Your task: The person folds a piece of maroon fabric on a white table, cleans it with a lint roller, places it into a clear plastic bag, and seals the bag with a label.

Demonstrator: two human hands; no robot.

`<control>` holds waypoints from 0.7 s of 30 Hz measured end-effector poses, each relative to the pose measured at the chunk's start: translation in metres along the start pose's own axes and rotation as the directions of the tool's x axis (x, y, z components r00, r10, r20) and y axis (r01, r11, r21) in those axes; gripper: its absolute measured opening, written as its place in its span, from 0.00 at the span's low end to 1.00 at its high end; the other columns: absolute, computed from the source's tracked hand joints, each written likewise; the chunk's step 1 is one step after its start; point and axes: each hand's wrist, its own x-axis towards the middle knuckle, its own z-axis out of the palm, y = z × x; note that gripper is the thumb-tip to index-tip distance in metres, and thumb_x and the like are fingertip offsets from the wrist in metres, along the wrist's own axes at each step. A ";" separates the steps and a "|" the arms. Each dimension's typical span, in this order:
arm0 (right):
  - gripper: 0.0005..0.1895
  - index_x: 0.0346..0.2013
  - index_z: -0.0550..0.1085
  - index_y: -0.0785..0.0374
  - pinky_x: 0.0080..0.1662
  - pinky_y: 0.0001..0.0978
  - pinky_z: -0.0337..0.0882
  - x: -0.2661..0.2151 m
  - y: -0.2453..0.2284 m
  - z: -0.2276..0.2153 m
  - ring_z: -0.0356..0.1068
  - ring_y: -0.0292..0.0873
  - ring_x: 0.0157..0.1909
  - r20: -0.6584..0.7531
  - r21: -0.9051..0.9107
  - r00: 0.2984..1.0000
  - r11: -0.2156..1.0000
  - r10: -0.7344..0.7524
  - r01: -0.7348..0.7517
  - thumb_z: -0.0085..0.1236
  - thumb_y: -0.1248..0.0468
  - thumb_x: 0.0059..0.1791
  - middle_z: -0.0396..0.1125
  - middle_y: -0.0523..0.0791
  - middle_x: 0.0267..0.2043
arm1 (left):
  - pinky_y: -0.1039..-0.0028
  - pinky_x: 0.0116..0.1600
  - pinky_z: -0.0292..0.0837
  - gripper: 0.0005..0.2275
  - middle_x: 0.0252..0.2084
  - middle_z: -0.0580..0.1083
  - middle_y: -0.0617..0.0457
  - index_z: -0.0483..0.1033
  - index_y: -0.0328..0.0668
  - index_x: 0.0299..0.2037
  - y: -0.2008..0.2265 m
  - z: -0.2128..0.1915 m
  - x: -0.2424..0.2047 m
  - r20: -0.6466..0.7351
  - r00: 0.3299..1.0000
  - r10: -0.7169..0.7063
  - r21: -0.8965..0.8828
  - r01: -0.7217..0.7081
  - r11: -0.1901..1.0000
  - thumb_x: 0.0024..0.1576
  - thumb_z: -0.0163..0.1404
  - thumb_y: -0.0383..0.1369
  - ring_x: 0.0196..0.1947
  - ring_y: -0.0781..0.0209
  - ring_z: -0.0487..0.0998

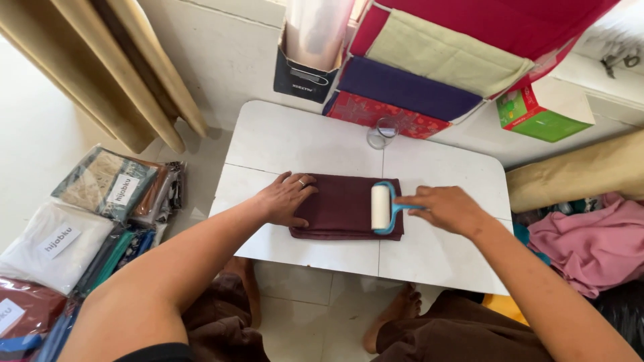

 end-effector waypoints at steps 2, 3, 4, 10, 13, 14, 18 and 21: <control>0.19 0.62 0.68 0.24 0.46 0.40 0.77 0.013 -0.017 0.000 0.75 0.42 0.39 0.047 -0.054 0.998 0.998 -0.041 0.044 0.41 0.46 0.56 0.71 0.37 0.38 | 0.49 0.77 0.49 0.37 0.71 0.57 0.52 0.59 0.51 0.68 -0.002 -0.004 -0.004 0.003 1.000 0.004 -0.009 -0.004 1.000 0.52 0.56 0.56 0.76 0.53 0.53; 0.20 0.63 0.67 0.25 0.45 0.41 0.77 0.018 -0.023 -0.002 0.75 0.43 0.38 0.057 -0.033 0.996 0.997 -0.069 0.071 0.42 0.47 0.56 0.71 0.38 0.37 | 0.50 0.77 0.49 0.36 0.71 0.57 0.52 0.59 0.51 0.68 -0.002 -0.006 -0.005 0.001 1.000 0.014 -0.012 -0.014 1.000 0.52 0.55 0.56 0.75 0.53 0.54; 0.21 0.64 0.67 0.25 0.44 0.42 0.77 0.024 -0.029 -0.004 0.75 0.44 0.37 0.065 -0.011 0.993 0.995 -0.097 0.098 0.43 0.48 0.56 0.71 0.39 0.37 | 0.51 0.77 0.50 0.35 0.71 0.58 0.52 0.59 0.51 0.68 -0.002 -0.009 -0.006 0.000 1.000 0.025 -0.015 -0.025 1.000 0.53 0.55 0.56 0.75 0.54 0.54; 0.21 0.63 0.69 0.28 0.42 0.46 0.76 0.060 -0.087 -0.037 0.74 0.47 0.35 0.051 0.022 0.974 0.975 -0.221 0.220 0.46 0.50 0.55 0.71 0.41 0.34 | 0.53 0.77 0.51 0.29 0.68 0.62 0.53 0.63 0.50 0.65 -0.019 -0.026 -0.022 -0.071 0.997 0.029 -0.012 -0.030 0.999 0.57 0.51 0.53 0.74 0.57 0.57; 0.21 0.64 0.68 0.30 0.43 0.46 0.76 0.076 -0.124 -0.041 0.74 0.47 0.36 0.018 0.057 0.962 0.961 -0.273 0.271 0.46 0.51 0.56 0.70 0.41 0.36 | 0.55 0.75 0.56 0.21 0.65 0.64 0.53 0.64 0.48 0.60 -0.028 -0.015 -0.024 -0.132 0.991 0.031 -0.002 -0.032 0.999 0.61 0.46 0.48 0.72 0.57 0.60; 0.21 0.64 0.68 0.30 0.43 0.46 0.76 0.081 -0.130 -0.040 0.74 0.47 0.36 0.019 0.052 0.960 0.959 -0.280 0.279 0.46 0.51 0.56 0.70 0.41 0.36 | 0.55 0.75 0.56 0.21 0.65 0.64 0.53 0.64 0.48 0.60 -0.034 -0.010 -0.024 -0.134 0.991 0.023 -0.004 -0.024 1.000 0.61 0.46 0.48 0.72 0.57 0.60; 0.20 0.63 0.68 0.31 0.44 0.50 0.76 0.086 -0.142 -0.039 0.74 0.52 0.37 -0.057 0.021 0.948 0.949 -0.313 0.314 0.47 0.50 0.55 0.70 0.44 0.37 | 0.56 0.70 0.63 0.19 0.63 0.63 0.50 0.61 0.46 0.57 -0.039 -0.006 -0.035 -0.194 0.981 -0.002 -0.102 -0.018 0.995 0.56 0.47 0.38 0.69 0.52 0.64; 0.20 0.62 0.70 0.33 0.45 0.51 0.77 0.076 -0.126 -0.054 0.75 0.53 0.40 -0.082 0.102 0.957 0.953 -0.278 0.286 0.47 0.49 0.55 0.72 0.44 0.38 | 0.56 0.69 0.65 0.21 0.62 0.64 0.49 0.61 0.45 0.58 -0.036 -0.006 -0.036 -0.229 0.974 0.006 -0.127 -0.036 0.991 0.55 0.49 0.38 0.68 0.51 0.65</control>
